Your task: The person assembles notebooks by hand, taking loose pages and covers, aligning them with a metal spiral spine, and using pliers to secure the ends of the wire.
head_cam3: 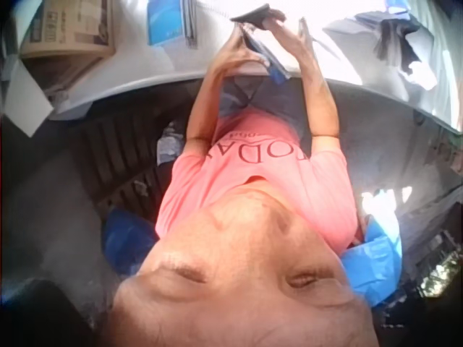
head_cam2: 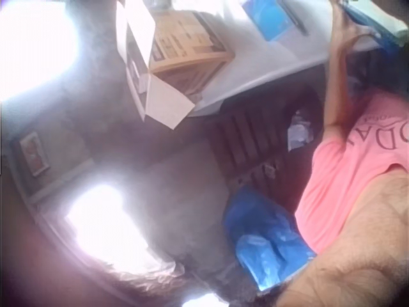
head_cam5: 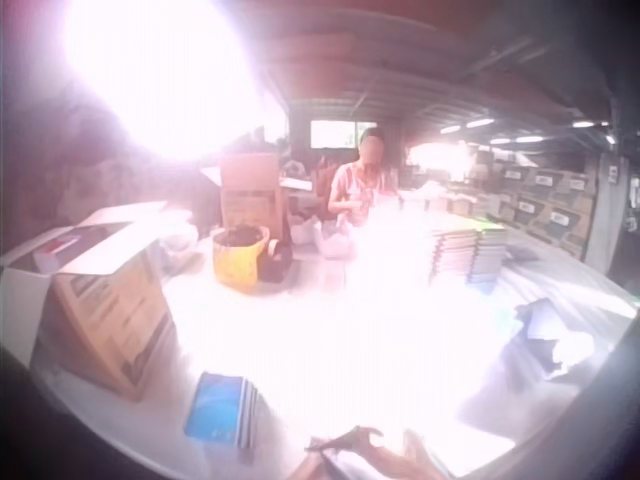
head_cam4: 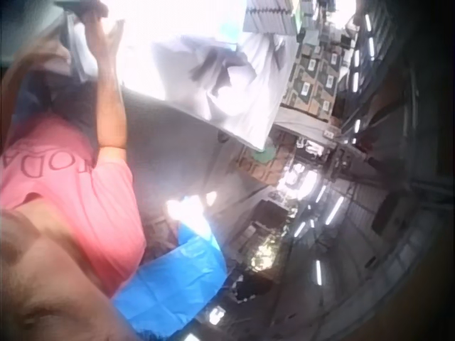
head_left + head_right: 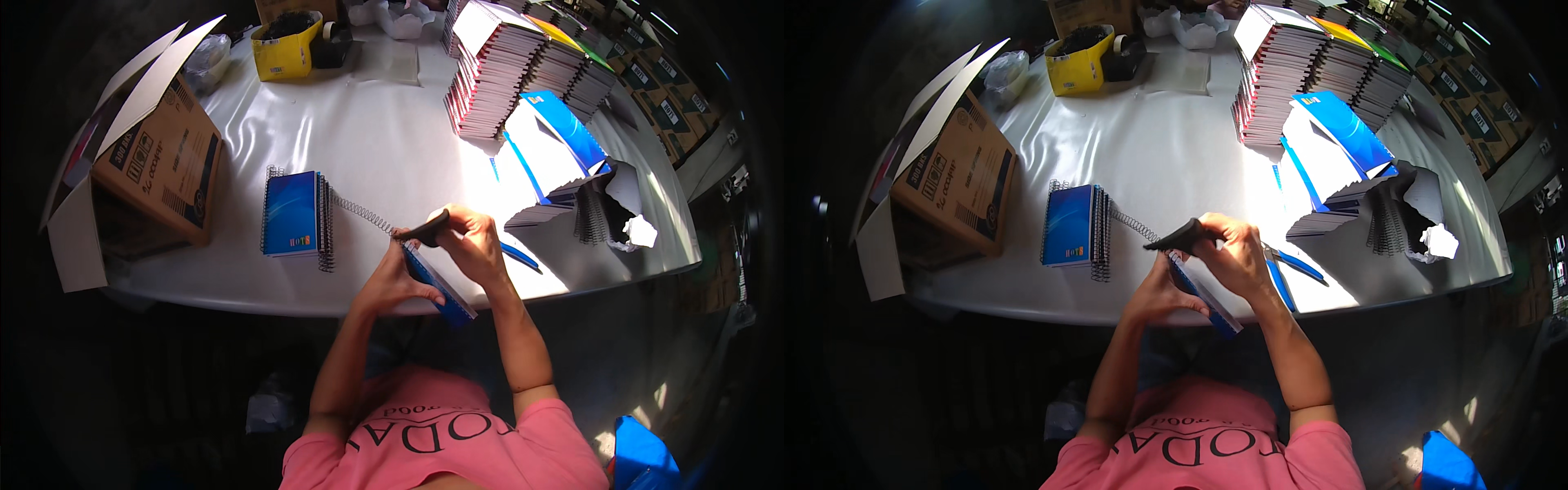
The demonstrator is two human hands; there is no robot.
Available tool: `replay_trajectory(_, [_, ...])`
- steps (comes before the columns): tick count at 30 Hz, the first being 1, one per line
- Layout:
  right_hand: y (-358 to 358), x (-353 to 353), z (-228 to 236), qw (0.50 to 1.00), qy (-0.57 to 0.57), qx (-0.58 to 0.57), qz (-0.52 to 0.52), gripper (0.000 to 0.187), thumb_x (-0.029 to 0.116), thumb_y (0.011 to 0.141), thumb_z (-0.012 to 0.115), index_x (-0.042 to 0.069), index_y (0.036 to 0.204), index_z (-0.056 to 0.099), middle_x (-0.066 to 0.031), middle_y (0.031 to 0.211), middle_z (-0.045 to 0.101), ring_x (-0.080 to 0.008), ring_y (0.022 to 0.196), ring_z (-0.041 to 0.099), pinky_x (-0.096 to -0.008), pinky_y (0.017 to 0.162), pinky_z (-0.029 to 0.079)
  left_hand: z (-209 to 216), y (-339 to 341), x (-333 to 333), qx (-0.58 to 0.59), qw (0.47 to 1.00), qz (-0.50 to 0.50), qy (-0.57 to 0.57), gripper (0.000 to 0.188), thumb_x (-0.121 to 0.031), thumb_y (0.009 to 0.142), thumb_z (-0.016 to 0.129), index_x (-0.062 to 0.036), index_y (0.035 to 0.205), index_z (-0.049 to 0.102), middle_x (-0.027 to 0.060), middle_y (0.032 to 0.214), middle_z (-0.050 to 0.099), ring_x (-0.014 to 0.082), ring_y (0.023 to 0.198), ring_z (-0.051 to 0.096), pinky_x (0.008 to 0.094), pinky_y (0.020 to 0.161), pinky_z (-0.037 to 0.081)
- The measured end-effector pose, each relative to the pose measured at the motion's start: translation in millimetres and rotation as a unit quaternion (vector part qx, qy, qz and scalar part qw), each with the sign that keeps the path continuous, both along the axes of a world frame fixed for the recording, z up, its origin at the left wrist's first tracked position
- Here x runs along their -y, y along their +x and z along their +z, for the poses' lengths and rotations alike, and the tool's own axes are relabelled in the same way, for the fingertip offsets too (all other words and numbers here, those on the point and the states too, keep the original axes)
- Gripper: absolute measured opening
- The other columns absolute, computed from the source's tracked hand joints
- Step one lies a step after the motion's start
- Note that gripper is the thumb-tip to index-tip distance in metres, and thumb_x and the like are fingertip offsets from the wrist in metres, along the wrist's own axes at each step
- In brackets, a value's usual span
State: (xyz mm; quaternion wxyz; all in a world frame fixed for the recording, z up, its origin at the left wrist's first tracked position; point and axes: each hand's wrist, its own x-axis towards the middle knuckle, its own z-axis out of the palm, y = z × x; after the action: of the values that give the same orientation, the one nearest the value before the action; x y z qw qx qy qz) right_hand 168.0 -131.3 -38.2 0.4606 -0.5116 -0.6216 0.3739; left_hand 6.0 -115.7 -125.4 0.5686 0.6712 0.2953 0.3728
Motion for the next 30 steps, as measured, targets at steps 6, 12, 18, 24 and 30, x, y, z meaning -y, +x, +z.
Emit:
replay_trajectory(6, [-4, -6, -8, 0.981, 0.134, 0.128, -0.059, 0.015, 0.003, 0.073, 0.057, 0.002, 0.086, 0.065, -0.0151, 0.08, 0.065, -0.031, 0.076, 0.064, -0.0356, 0.067, 0.05, 4, -1, 1, -0.003, 1.0, 0.008, 0.025, 0.105, -0.028, 0.037, 0.095, -0.0025, 0.125, 0.044, 0.0068, 0.113, 0.042, 0.0206, 0.11, 0.041, 0.0336, 0.095, 0.035])
replay_trajectory(12, [6, -17, -18, 0.943, 0.206, 0.232, -0.118, 0.017, 0.001, 0.073, 0.057, 0.003, 0.089, 0.064, -0.0128, 0.078, 0.064, -0.0337, 0.07, 0.06, -0.0391, 0.064, 0.048, -1, -1, 1, -0.009, 0.999, -0.007, 0.036, 0.097, -0.024, 0.041, 0.095, -0.0034, 0.118, 0.039, 0.0066, 0.108, 0.041, 0.0187, 0.106, 0.041, 0.0323, 0.093, 0.036])
replay_trajectory(18, [9, -10, -23, 0.947, 0.206, 0.223, -0.106, 0.022, -0.002, 0.07, 0.057, 0.004, 0.089, 0.066, -0.0133, 0.082, 0.064, -0.0326, 0.079, 0.061, -0.0377, 0.072, 0.049, 12, 2, 2, -0.007, 1.0, 0.007, -0.014, 0.089, -0.024, 0.045, 0.095, -0.0067, 0.105, 0.032, 0.0051, 0.097, 0.037, 0.0157, 0.095, 0.042, 0.0299, 0.084, 0.04])
replay_trajectory(24, [44, -27, -26, 0.893, 0.183, 0.358, -0.204, 0.04, 0.015, 0.083, 0.061, 0.003, 0.121, 0.057, -0.0184, 0.11, 0.06, -0.0345, 0.101, 0.057, -0.0401, 0.091, 0.044, 10, 7, 5, -0.063, 0.971, 0.23, -0.033, 0.066, -0.018, 0.069, 0.084, -0.0063, 0.106, 0.031, 0.0063, 0.092, 0.045, 0.0135, 0.085, 0.051, 0.0265, 0.073, 0.049])
replay_trajectory(30, [13, 13, -6, 0.934, 0.006, 0.354, 0.045, 0.059, 0.032, 0.07, 0.077, 0.011, 0.122, 0.056, -0.0121, 0.122, 0.054, -0.031, 0.115, 0.049, -0.0407, 0.095, 0.042, 12, 2, 9, 0.016, 0.963, 0.268, -0.023, 0.052, -0.011, 0.082, 0.068, -0.0042, 0.123, 0.036, 0.0183, 0.094, 0.056, 0.0242, 0.077, 0.059, 0.0352, 0.069, 0.049])
